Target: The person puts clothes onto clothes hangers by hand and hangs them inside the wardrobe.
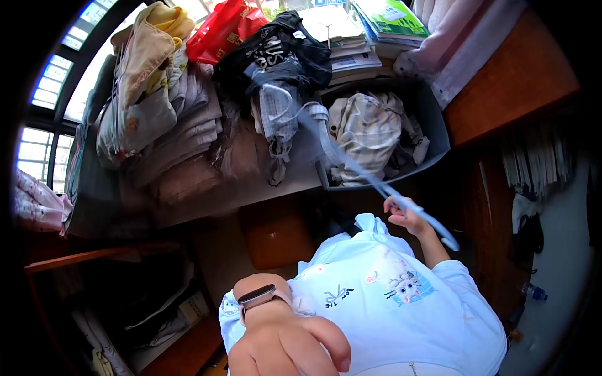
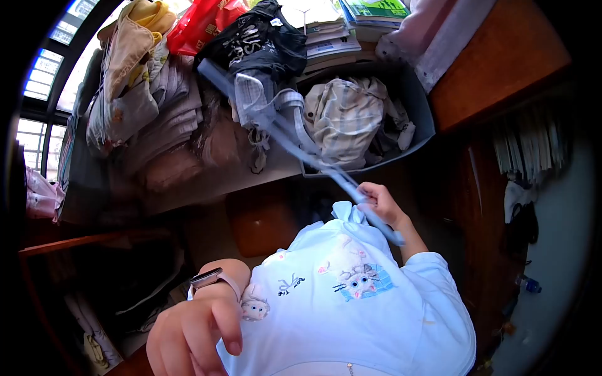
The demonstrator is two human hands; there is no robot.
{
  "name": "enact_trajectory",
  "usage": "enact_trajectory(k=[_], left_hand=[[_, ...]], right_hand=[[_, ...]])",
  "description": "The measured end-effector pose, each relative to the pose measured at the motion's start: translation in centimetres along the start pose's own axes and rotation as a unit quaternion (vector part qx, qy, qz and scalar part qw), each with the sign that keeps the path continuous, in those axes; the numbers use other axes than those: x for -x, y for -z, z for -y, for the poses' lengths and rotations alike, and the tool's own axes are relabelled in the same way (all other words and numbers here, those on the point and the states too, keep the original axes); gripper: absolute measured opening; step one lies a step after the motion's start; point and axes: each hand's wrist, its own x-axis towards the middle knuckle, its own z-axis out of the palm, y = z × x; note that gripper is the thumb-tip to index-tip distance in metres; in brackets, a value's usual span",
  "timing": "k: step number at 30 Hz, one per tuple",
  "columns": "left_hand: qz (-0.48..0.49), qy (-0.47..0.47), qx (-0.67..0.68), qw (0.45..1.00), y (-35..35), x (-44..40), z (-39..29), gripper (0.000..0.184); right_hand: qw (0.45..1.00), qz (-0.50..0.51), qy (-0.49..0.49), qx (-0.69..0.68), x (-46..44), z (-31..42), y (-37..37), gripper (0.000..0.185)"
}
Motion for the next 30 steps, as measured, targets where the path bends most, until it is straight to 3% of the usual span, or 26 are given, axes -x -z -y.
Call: enact_trajectory(k=[2, 4, 5, 6, 7, 8, 9, 11, 12, 13, 14, 15, 16, 18, 19, 20, 22, 23, 24, 25, 26, 27, 28, 30], left_hand=[[-0.009, 0.002, -0.008, 1.0, -2.0, 1.6, -0.7, 0.027], [-0.047, 0.001, 0.003, 0.999, -3.8, 4.2, -1.4, 0.035], [-0.064, 0.011, -0.041, 0.997, -4.2, 5.0, -2.0, 0.045], [-0.088, 0.054, -0.188, 0.977, -3.6, 5.8, -2.7, 0.055], [-0.093, 0.143, -0.427, 0.888, -2.6, 5.9, -3.4, 0.067], [-0.074, 0.237, -0.605, 0.756, -1.6, 6.8, -3.8, 0.079], [-0.045, 0.345, -0.667, 0.659, -0.6, 8.6, -4.1, 0.091], [0.037, 0.595, -0.567, 0.568, 1.4, 15.9, -4.1, 0.109], [0.036, 0.723, -0.455, 0.519, 1.4, 19.4, -3.0, 0.115], [-0.009, 0.737, -0.382, 0.558, 0.5, 22.7, -1.7, 0.118], [0.008, 0.759, -0.308, 0.574, -0.6, 24.4, -0.6, 0.113], [-0.073, 0.799, -0.13, 0.582, -1.6, 23.8, 0.0, 0.104], [-0.127, 0.77, -0.078, 0.62, -2.8, 24.4, 0.3, 0.096], [-0.342, 0.632, -0.008, 0.695, -5.3, 26.7, 1.1, 0.094], [-0.333, 0.582, 0.003, 0.742, -6.0, 28.0, 1.8, 0.096], [-0.337, 0.582, -0.005, 0.74, -6.8, 28.6, 2.4, 0.1], [-0.37, 0.56, 0.015, 0.741, -8.0, 28.8, 4.1, 0.104], [-0.398, 0.537, 0.043, 0.743, -8.7, 29.6, 5.2, 0.104], [-0.427, 0.496, 0.082, 0.752, -8.6, 29.5, 6.0, 0.103], [-0.432, 0.494, 0.081, 0.751, -8.2, 28.5, 6.8, 0.103], [-0.469, 0.473, 0.097, 0.739, -8.1, 26.9, 7.4, 0.102], [-0.489, 0.461, 0.106, 0.733, -7.7, 25.7, 8.0, 0.101], [-0.508, 0.448, 0.114, 0.727, -7.4, 24.5, 8.7, 0.101], [-0.564, 0.443, 0.12, 0.687, -6.3, 22.6, 9.9, 0.097]], right_hand=[[0.996, 0.086, -0.014, 0.014, 1.3, -2.3, -0.6, 0.037], [0.98, 0.153, -0.047, 0.115, 2.8, -1.9, -1.4, 0.035], [0.968, 0.173, -0.066, 0.17, 3.5, -1.5, -1.6, 0.035], [0.951, 0.195, -0.085, 0.225, 4.1, -0.9, -1.6, 0.034], [0.935, 0.212, -0.071, 0.275, 4.5, -0.1, -1.5, 0.034], [0.933, 0.213, -0.069, 0.281, 4.7, 0.7, -1.1, 0.034], [0.917, 0.233, -0.044, 0.322, 4.8, 1.3, -0.7, 0.034], [0.905, 0.237, 0.04, 0.352, 4.4, 1.8, 0.1, 0.036], [0.903, 0.239, 0.042, 0.354, 3.6, 1.8, 0.4, 0.036], [0.895, 0.266, 0.046, 0.356, 2.5, 2.1, 0.5, 0.039], [0.885, 0.293, 0.051, 0.357, 1.2, 2.5, 0.6, 0.043], [0.861, 0.341, 0.042, 0.374, -0.4, 3.1, 0.7, 0.042], [0.85, 0.366, 0.022, 0.377, -1.7, 3.0, 0.8, 0.039], [0.842, 0.395, 0.001, 0.368, -4.7, 3.8, 1.5, 0.04], [0.866, 0.423, -0.007, 0.266, -6.6, 3.8, 2.3, 0.047], [0.881, 0.445, -0.016, 0.162, -8.8, 3.4, 3.3, 0.056], [0.941, 0.321, 0.003, -0.103, -12.5, 2.0, 4.9, 0.08], [0.993, 0.098, 0.006, 0.069, -14.9, 0.8, 5.4, 0.091], [0.963, -0.133, 0.013, 0.236, -17.6, -0.2, 5.5, 0.103], [0.94, -0.206, -0.078, 0.259, -19.8, -1.3, 5.1, 0.11], [0.904, -0.275, -0.171, 0.28, -21.5, -2.0, 4.3, 0.116], [0.889, -0.238, -0.238, 0.311, -22.5, -2.1, 3.5, 0.119], [0.852, -0.269, -0.23, 0.385, -24.3, -5.3, 2.4, 0.107], [0.85, -0.251, -0.194, 0.421, -25.2, -7.6, 3.0, 0.086]])
